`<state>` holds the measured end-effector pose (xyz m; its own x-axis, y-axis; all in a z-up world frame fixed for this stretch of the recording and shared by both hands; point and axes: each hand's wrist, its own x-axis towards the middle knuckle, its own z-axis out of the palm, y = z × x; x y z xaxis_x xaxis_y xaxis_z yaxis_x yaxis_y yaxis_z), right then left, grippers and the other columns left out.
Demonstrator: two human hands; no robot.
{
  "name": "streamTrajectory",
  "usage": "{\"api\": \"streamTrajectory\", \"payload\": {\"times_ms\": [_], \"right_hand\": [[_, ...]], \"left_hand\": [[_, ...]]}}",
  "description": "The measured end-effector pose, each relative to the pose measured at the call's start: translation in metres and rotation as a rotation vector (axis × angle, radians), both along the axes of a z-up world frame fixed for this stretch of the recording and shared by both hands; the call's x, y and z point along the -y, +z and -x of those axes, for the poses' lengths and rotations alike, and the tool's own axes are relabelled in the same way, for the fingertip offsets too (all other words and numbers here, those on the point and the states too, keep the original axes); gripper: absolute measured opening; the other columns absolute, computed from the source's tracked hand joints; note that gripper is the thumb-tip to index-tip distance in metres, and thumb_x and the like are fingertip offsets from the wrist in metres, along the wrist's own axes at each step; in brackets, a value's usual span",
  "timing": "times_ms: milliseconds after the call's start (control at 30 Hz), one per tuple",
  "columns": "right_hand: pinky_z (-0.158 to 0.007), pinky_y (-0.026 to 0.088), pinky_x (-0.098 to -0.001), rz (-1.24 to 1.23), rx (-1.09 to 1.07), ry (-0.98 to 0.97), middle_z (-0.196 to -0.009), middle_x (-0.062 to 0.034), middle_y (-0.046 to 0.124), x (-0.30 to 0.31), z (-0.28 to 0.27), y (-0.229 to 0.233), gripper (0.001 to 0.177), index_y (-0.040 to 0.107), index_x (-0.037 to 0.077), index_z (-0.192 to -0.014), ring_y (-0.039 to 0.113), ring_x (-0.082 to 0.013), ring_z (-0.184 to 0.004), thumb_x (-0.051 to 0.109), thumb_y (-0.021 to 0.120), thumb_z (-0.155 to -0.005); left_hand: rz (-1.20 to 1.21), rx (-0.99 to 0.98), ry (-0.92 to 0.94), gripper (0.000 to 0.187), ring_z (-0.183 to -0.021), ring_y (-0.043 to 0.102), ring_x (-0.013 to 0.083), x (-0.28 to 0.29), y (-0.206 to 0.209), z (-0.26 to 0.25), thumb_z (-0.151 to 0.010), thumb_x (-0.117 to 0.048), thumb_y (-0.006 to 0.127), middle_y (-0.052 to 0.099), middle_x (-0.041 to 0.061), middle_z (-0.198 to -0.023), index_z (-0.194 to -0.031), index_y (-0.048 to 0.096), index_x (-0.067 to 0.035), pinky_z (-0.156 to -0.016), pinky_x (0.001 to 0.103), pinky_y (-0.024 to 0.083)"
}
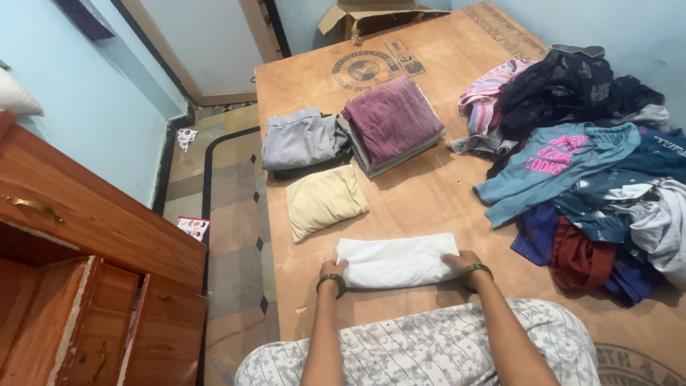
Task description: The person folds various garments on a wooden table, including a white shirt, a blue long-sleeved shirt, and a dark blue patterned shirt. Each item is smoothed and folded into a compact rectangle and placed in a neat stack.
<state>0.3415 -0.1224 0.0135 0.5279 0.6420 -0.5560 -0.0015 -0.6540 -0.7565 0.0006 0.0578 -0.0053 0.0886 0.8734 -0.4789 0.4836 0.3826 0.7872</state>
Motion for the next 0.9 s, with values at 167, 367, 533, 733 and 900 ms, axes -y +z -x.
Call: {"api": "streamTrajectory", "payload": {"times_ms": [167, 367, 533, 733, 900], "right_hand": [[-0.081, 0.057, -0.0342, -0.337, -0.045, -0.11, -0.105, -0.0143, 0.074, -0.015, -0.002, 0.006, 0.055, 0.057, -0.003, -0.131, 0.071, -0.023, -0.091, 0.0, 0.079, -0.08], [-0.096, 0.052, -0.0253, -0.741, 0.066, 0.066, -0.115, -0.0163, 0.073, -0.018, -0.007, 0.014, 0.084, 0.064, 0.0, -0.138, 0.066, -0.0196, -0.108, -0.029, 0.026, -0.069], [-0.09, 0.056, -0.0272, -0.597, 0.065, -0.13, -0.115, -0.0116, 0.076, -0.009, -0.001, 0.008, 0.07, 0.066, -0.002, -0.121, 0.071, -0.0143, -0.111, -0.032, 0.035, -0.066], [-0.088, 0.057, -0.0352, -0.255, 0.297, -0.229, -0.109, -0.0093, 0.078, -0.005, 0.017, 0.03, 0.035, 0.079, 0.017, -0.118, 0.072, -0.0233, -0.097, 0.004, 0.071, -0.086], [-0.098, 0.044, -0.0417, 0.02, 1.014, 0.315, -0.118, -0.0034, 0.067, 0.007, 0.043, 0.066, 0.05, 0.079, 0.029, -0.104, 0.056, -0.0277, -0.116, 0.032, 0.093, -0.056]], "left_hand": [[-0.091, 0.528, 0.184, 0.065, -0.113, 0.067, 0.0261, -0.019, 0.003, 0.003, -0.073, 0.012, 0.073, 0.065, 0.018, -0.127, -0.133, 0.047, 0.004, -0.095, 0.033, 0.054], [-0.246, 0.701, 0.196, 0.049, -0.102, 0.069, 0.0181, -0.028, 0.02, 0.026, -0.083, 0.019, 0.049, 0.07, 0.012, -0.116, -0.126, 0.061, -0.001, -0.086, 0.028, 0.058], [-0.297, 0.391, 0.247, 0.041, -0.093, 0.068, 0.0171, 0.001, 0.012, 0.05, -0.085, 0.013, 0.054, 0.072, 0.01, -0.105, -0.118, 0.07, -0.004, -0.078, 0.028, 0.054], [-0.508, 0.021, 0.176, 0.035, -0.099, 0.063, 0.0186, 0.05, 0.026, 0.042, -0.085, -0.013, 0.075, 0.068, 0.0, -0.111, -0.119, 0.069, -0.02, -0.086, 0.038, 0.054], [-0.997, -0.384, -0.407, 0.049, -0.112, 0.057, 0.0249, 0.06, 0.047, 0.019, -0.064, -0.028, 0.088, 0.067, 0.002, -0.117, -0.111, 0.075, -0.024, -0.098, 0.055, 0.032]]}}
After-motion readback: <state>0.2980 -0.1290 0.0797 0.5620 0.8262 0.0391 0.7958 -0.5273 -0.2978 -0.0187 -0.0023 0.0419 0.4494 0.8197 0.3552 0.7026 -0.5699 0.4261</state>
